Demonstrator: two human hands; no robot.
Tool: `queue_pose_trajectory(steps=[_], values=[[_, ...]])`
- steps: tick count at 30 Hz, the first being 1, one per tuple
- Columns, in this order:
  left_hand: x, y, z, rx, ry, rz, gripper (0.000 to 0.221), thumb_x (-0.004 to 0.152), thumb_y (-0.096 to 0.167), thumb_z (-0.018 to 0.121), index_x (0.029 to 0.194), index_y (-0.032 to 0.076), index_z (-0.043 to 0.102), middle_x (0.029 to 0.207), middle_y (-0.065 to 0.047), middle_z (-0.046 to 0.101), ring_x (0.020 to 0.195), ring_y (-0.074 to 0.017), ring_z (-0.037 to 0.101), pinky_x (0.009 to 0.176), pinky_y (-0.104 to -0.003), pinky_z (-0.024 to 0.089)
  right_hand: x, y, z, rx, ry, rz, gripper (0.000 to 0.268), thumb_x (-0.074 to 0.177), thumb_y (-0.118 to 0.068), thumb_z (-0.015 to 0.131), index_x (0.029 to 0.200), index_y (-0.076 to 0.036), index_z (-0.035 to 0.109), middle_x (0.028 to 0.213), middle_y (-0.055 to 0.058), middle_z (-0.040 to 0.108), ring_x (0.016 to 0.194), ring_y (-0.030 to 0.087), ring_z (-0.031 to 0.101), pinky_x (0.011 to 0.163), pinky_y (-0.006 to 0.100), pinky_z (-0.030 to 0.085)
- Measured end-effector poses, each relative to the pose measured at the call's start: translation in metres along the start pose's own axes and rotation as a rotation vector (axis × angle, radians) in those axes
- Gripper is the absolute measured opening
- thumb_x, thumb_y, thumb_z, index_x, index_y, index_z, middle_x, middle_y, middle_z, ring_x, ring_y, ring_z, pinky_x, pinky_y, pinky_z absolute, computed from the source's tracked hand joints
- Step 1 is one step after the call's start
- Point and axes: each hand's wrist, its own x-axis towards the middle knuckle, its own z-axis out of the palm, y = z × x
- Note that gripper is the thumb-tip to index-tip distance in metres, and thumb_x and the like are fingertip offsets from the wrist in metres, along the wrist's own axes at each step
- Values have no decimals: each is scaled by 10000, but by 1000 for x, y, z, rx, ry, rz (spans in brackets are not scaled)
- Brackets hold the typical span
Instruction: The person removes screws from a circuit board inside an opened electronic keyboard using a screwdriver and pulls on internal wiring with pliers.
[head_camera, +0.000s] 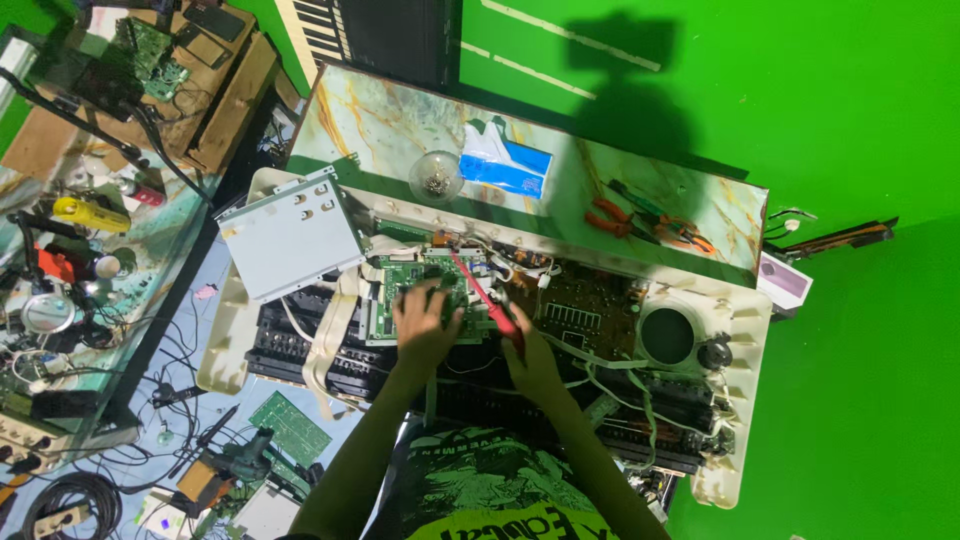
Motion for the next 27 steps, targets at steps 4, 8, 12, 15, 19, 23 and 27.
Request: queue_pose_trajectory(steps=[4, 8, 12, 15, 19, 23, 27], values=[[0, -33, -29, 114, -2, -183, 507, 849, 437, 789, 1200, 97, 654, 1263, -193, 543, 1219, -360, 518, 1060, -629, 331, 20, 19, 26, -288, 15, 153, 373, 857, -167, 744, 1191, -43, 635, 1050, 192, 660, 960, 387, 637, 812, 439, 507], [-7, -51, -52, 176, -51, -341, 613, 858, 478, 790, 1288, 75, 621, 1232, -286, 500, 1164, -457, 502, 948, -585, 407, 33, 18, 46, -431, 36, 156, 247, 880, -211, 737, 1033, -40, 645, 973, 178, 641, 944, 404, 619, 820, 488, 499], [-10, -49, -60, -24, -16, -343, 617, 822, 388, 806, 1338, 110, 615, 1303, -299, 479, 1228, -477, 497, 932, -572, 425, 40, -7, 58, -516, 38, 157, 246, 891, -258, 742, 992, -49, 664, 1000, 203, 642, 938, 418, 623, 784, 505, 504], [-7, -51, -59, -122, 0, -372, 657, 760, 317, 838, 1326, 80, 605, 1322, -314, 466, 1232, -485, 491, 972, -554, 436, 38, -18, 65, -540, 38, 216, 264, 882, -253, 734, 1040, -49, 676, 995, 213, 628, 915, 423, 622, 754, 516, 505], [-7, -58, -59, -162, 43, -300, 668, 763, 254, 873, 1312, 21, 572, 1328, -348, 434, 1245, -497, 480, 1025, -546, 426, 38, -11, 71, -494, 96, 131, 268, 865, -217, 722, 1061, -42, 669, 979, 188, 641, 946, 426, 617, 800, 526, 497], [-5, -57, -60, -345, 44, -423, 627, 776, 198, 861, 1311, 53, 569, 1312, -307, 438, 1226, -461, 505, 1026, -514, 441, 29, 3, 69, -437, 67, 220, 249, 884, -224, 729, 1001, -32, 622, 1019, 172, 635, 948, 403, 621, 762, 517, 466], [-11, -54, -61, -433, 106, -422, 550, 775, 134, 844, 1258, 68, 590, 1249, -238, 469, 1201, -425, 520, 1024, -490, 443, 27, 12, 61, -361, 101, 78, 269, 882, -198, 724, 1048, -21, 607, 1039, 185, 609, 961, 423, 597, 758, 502, 465]])
